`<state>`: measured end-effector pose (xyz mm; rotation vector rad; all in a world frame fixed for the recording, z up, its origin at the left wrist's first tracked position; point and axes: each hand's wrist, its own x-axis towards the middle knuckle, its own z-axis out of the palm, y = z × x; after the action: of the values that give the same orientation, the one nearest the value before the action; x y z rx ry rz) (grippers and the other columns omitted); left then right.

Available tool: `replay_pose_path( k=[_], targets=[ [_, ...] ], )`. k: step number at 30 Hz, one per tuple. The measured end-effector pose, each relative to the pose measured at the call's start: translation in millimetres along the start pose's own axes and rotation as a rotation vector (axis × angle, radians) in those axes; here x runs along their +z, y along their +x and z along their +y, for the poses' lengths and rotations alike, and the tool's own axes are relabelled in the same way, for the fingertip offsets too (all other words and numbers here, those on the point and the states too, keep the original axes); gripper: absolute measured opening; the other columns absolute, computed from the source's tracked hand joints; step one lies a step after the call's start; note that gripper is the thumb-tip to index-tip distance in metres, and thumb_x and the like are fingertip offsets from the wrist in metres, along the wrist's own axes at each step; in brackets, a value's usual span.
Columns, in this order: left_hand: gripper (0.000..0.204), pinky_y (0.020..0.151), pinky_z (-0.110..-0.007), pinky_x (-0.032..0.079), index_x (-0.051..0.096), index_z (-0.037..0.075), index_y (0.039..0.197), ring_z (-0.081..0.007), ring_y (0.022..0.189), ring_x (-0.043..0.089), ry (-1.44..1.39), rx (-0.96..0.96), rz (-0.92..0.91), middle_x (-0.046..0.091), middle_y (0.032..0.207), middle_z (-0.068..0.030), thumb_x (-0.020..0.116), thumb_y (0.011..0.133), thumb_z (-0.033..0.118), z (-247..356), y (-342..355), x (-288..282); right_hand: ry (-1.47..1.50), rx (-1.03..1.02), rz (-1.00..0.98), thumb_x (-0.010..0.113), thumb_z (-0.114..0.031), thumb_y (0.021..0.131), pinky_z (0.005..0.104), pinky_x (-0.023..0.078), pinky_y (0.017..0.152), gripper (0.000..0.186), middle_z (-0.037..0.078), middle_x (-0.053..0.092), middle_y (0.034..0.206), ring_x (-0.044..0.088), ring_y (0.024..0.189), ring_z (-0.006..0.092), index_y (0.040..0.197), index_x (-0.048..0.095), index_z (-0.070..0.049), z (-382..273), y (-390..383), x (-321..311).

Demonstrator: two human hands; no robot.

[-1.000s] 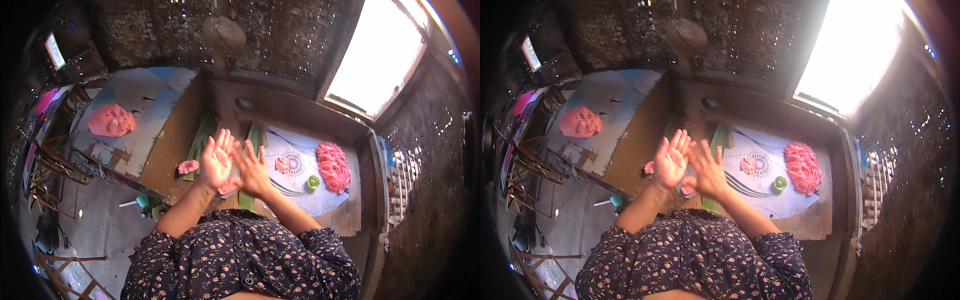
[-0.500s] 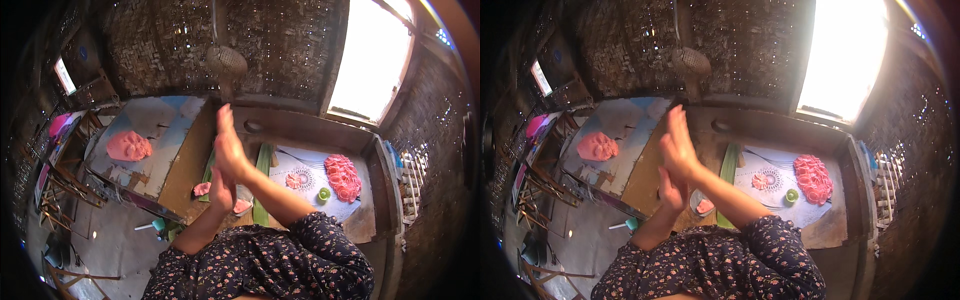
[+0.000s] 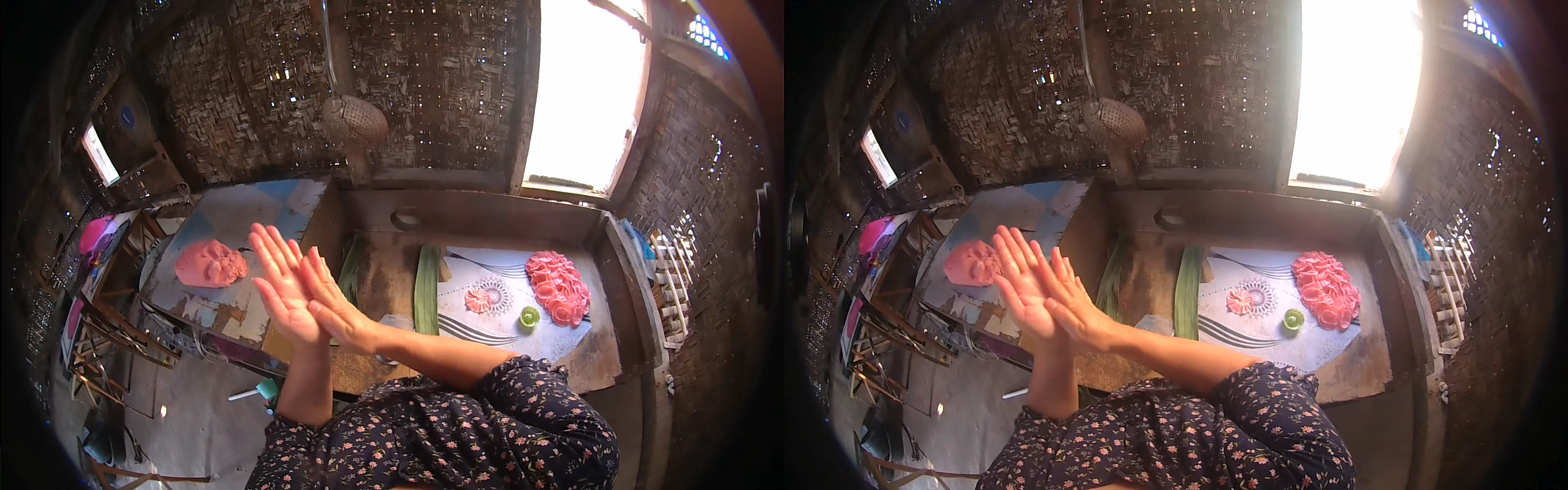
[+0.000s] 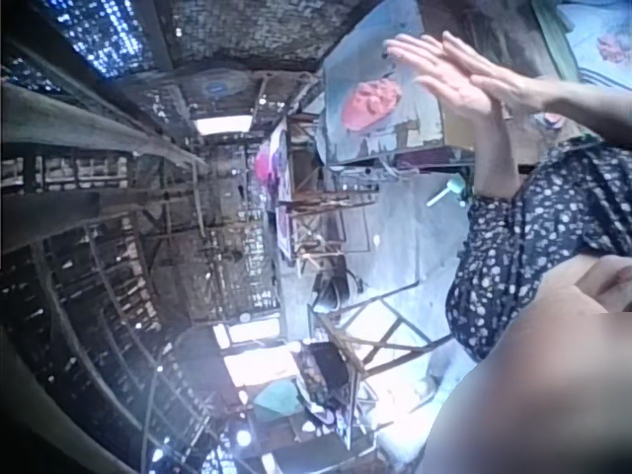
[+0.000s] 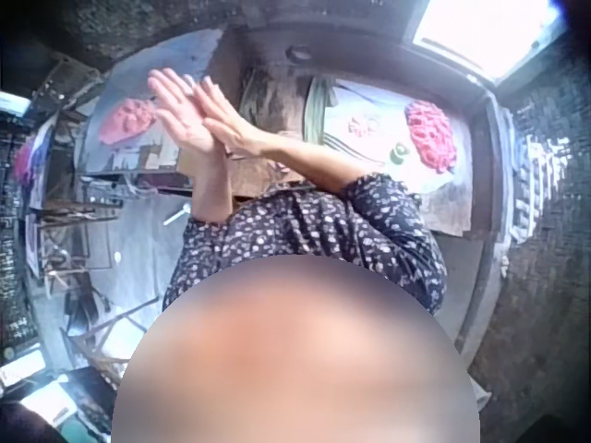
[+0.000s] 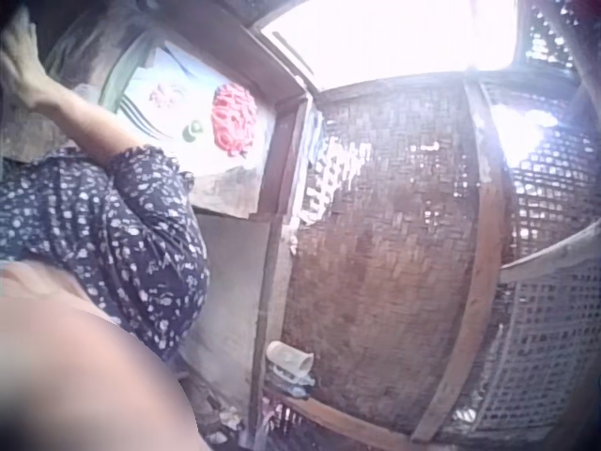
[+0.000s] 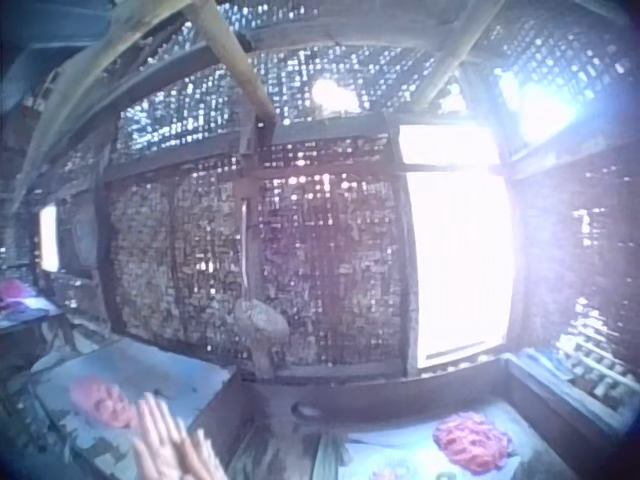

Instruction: The person repeatedly takes small pieces of pink dough, rolls them between their palms, and uses a small plastic mold to press and shape them into decorative flower-like forms. The shaped pieces are placed on a patterned mat on the table.

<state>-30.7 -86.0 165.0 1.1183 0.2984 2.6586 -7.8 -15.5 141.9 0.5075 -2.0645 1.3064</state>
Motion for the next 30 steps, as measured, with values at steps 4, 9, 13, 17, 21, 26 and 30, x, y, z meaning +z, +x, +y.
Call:
replay_pose_path(
  k=[4,9,13,17,21,26,30],
  targets=[
    [0.063,0.112,-0.043,0.003,0.005,0.012,0.145,-0.0201,0.139,0.002,0.208,-0.188,-0.193,-0.001,0.152,0.0003,0.018,0.095,0.048,-2,-4,6,-0.353,0.026,0.294,0.037,-0.038,0.093,0.0557,0.004,0.107,0.065,0.017,-0.013,0.149,-0.009,0.136,0.0399,0.145,0.007,-0.012,-5,14,-16],
    [0.066,0.112,-0.041,0.005,0.007,0.005,0.144,-0.0269,0.139,0.004,0.033,-0.159,0.086,0.006,0.151,-0.0110,0.023,0.096,0.048,-17,-20,35,-0.604,-0.046,0.117,0.046,-0.039,0.090,0.0495,0.001,0.109,0.073,0.021,-0.002,0.149,-0.004,0.137,0.0384,0.143,0.012,-0.002,-33,14,-2],
    [0.074,0.107,-0.042,0.023,0.011,0.005,0.143,-0.0277,0.133,0.023,0.193,0.040,0.171,0.016,0.147,-0.0150,0.029,0.092,0.054,-15,-33,29,-0.361,-0.358,-0.054,0.032,-0.060,0.088,0.0529,0.001,0.108,0.080,0.022,-0.003,0.148,-0.004,0.137,0.0380,0.144,0.013,-0.005,-53,17,-2],
    [0.078,0.103,-0.040,0.031,0.005,0.008,0.145,-0.0257,0.129,0.031,0.073,-0.184,-0.182,0.010,0.148,-0.0145,0.029,0.090,0.058,-5,-27,15,-0.008,-0.075,0.297,0.027,-0.052,0.092,0.0514,0.003,0.109,0.072,0.019,-0.002,0.149,-0.006,0.137,0.0375,0.144,0.006,-0.007,-51,39,-16],
    [0.073,0.110,-0.044,0.010,0.000,0.010,0.145,-0.0299,0.137,0.011,0.011,0.078,-0.267,0.003,0.151,-0.0127,0.023,0.092,0.055,15,2,34,0.111,-0.006,-0.147,0.024,-0.044,0.094,0.0542,0.003,0.107,0.062,0.016,-0.006,0.150,-0.009,0.137,0.0358,0.145,0.008,-0.013,-48,13,11],
    [0.064,0.109,-0.049,0.010,0.008,0.017,0.145,-0.0292,0.137,0.014,0.305,0.027,0.054,0.012,0.150,-0.0065,0.018,0.094,0.054,16,-12,44,-0.425,-0.230,0.069,0.026,-0.048,0.093,0.0619,-0.002,0.103,0.063,0.023,-0.003,0.148,-0.010,0.135,0.0434,0.144,0.019,-0.012,-45,16,-2],
    [0.074,0.109,-0.049,0.004,0.008,0.017,0.145,-0.0309,0.138,0.007,0.004,-0.219,-0.241,0.006,0.151,-0.0071,0.020,0.088,0.064,-17,-30,14,-0.610,-0.357,0.194,0.030,-0.073,0.080,0.0636,-0.001,0.102,0.086,0.024,0.003,0.148,-0.002,0.134,0.0482,0.142,0.026,-0.013,-63,18,-11]
  ],
)
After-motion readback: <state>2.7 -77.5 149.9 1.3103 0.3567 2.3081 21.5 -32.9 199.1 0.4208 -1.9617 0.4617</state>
